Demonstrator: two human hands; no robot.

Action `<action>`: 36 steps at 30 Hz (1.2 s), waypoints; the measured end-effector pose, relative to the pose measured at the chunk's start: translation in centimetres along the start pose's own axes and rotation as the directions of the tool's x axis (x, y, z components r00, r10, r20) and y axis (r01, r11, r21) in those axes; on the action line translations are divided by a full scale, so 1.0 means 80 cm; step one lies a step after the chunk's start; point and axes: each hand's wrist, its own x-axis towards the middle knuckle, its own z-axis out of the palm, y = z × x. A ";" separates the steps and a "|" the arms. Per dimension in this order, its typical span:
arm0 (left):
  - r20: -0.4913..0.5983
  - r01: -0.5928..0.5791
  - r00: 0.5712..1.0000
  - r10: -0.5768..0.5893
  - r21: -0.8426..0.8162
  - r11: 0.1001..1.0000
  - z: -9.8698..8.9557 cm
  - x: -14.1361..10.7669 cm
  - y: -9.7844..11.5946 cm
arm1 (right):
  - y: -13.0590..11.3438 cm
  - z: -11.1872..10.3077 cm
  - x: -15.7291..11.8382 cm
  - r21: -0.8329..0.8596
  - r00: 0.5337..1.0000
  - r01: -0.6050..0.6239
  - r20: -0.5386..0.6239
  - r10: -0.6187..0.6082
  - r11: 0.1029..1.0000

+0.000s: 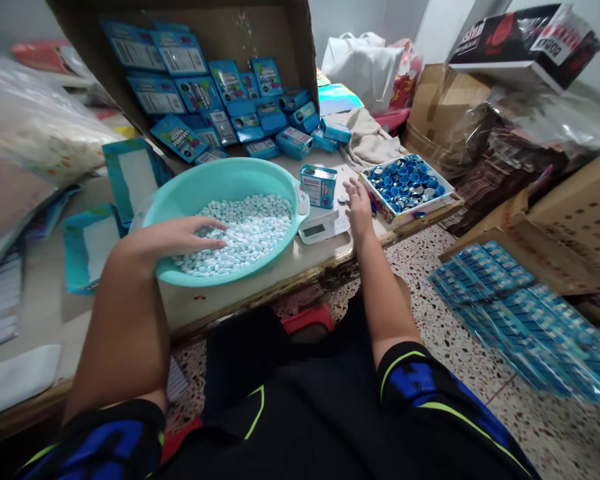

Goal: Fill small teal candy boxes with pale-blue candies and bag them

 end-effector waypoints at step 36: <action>-0.182 -0.088 0.975 0.127 0.207 0.974 -0.036 0.083 0.010 | -0.005 0.017 -0.009 0.313 0.895 -0.132 -0.369 0.249 0.941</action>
